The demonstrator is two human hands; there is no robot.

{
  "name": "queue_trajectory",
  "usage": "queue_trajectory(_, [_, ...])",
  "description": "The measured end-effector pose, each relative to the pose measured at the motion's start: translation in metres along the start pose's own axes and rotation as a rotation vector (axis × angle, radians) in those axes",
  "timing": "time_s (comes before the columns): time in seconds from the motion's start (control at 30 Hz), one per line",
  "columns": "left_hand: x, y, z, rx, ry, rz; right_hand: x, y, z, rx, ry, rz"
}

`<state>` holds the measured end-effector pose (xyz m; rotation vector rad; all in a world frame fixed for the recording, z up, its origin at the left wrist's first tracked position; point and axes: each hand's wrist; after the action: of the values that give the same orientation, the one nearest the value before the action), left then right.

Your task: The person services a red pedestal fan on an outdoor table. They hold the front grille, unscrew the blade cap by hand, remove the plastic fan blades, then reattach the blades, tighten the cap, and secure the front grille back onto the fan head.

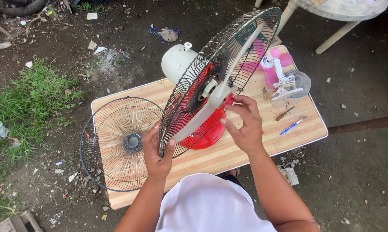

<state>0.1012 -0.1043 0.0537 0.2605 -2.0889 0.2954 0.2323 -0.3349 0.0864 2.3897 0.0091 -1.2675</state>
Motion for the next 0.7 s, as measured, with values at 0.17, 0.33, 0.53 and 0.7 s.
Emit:
queue_trajectory(0.17, [-0.001,0.0,0.0,-0.01,-0.025,-0.037,0.005,-0.006,-0.007,0.156,-0.207,-0.27])
queue_trajectory(0.33, [-0.002,0.0,0.0,0.01,0.005,-0.018,-0.008,-0.002,-0.004,-0.005,0.068,0.138])
queue_trajectory(0.53, [0.0,-0.001,-0.002,-0.002,-0.013,-0.032,-0.012,-0.004,-0.01,0.162,-0.088,0.17])
queue_trajectory(0.7, [0.002,0.0,-0.005,-0.018,-0.024,-0.022,-0.009,0.003,-0.013,0.001,-0.001,0.123])
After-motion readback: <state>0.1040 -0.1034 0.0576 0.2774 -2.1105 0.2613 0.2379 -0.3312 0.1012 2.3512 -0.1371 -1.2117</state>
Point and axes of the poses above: each hand's wrist, its own z-axis away from the middle knuckle, its own y-axis out of the back of the hand, x = y × z, and after that the axes turned 5 degrees about -x, right-handed
